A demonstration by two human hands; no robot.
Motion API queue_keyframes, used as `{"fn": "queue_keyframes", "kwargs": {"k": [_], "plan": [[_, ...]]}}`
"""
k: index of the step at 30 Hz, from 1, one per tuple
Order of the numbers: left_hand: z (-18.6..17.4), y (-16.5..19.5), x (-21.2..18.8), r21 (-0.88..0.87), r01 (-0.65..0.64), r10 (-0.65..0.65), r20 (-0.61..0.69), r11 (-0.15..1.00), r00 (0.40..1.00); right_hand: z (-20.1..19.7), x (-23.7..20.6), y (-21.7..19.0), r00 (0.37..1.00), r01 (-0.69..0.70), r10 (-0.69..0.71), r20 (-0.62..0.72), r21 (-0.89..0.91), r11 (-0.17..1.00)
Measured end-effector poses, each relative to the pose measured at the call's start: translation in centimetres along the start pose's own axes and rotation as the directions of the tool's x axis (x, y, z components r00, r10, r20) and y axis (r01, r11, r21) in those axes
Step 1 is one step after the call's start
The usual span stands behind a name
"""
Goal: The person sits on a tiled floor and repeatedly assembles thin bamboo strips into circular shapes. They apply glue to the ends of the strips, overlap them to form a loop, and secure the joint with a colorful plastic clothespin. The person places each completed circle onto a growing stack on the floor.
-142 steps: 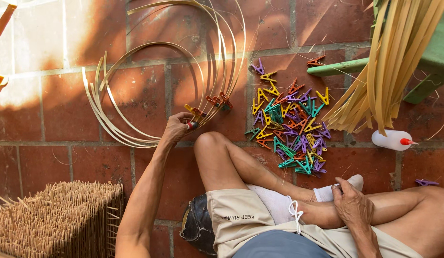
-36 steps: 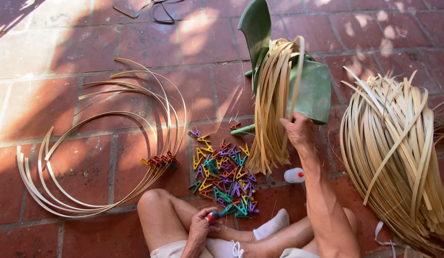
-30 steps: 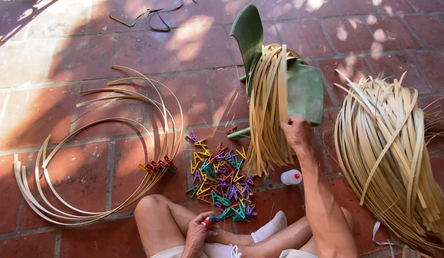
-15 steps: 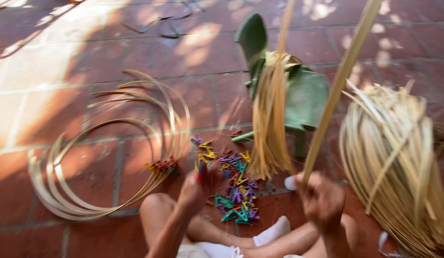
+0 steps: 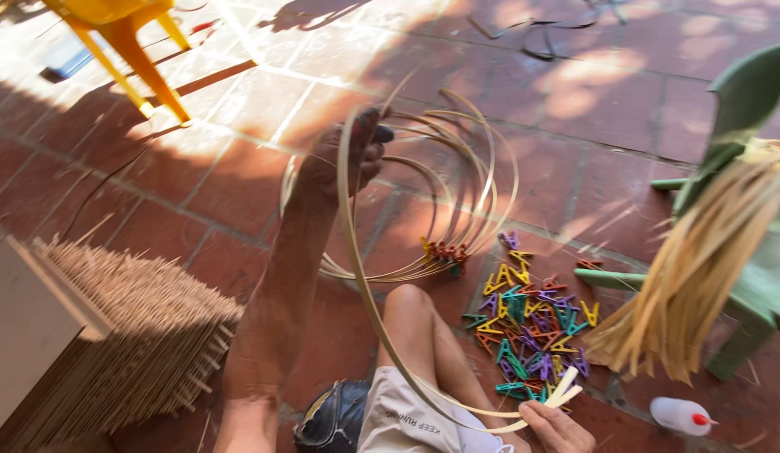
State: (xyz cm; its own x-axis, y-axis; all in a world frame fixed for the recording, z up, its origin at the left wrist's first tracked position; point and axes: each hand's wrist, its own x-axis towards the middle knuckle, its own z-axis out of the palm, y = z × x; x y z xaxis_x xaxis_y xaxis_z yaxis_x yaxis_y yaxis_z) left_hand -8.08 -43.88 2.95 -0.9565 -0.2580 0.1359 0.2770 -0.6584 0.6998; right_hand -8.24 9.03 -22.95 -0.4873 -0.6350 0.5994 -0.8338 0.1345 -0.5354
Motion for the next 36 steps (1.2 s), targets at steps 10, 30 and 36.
{"fn": "queue_keyframes", "kwargs": {"k": [10, 30, 36], "plan": [[11.8, -8.9, -11.9, 0.223, 0.004, 0.056, -0.264, 0.975, 0.963, -11.1, 14.4, -5.6, 0.895, -0.429, 0.437, 0.085, 0.429, 0.795], [19.9, -21.3, -22.1, 0.404, 0.138, -0.087, -0.141, 0.904, 0.986, -11.3, 27.0, -5.2, 0.804, -0.403, 0.561, 0.197, 0.874, 0.27], [19.6, -21.8, -21.9, 0.375, 0.156, -0.097, -0.171, 0.914, 0.98, -11.4, 26.2, -5.7, 0.835, -0.347, 0.525, 0.165, 0.898, 0.27]]}}
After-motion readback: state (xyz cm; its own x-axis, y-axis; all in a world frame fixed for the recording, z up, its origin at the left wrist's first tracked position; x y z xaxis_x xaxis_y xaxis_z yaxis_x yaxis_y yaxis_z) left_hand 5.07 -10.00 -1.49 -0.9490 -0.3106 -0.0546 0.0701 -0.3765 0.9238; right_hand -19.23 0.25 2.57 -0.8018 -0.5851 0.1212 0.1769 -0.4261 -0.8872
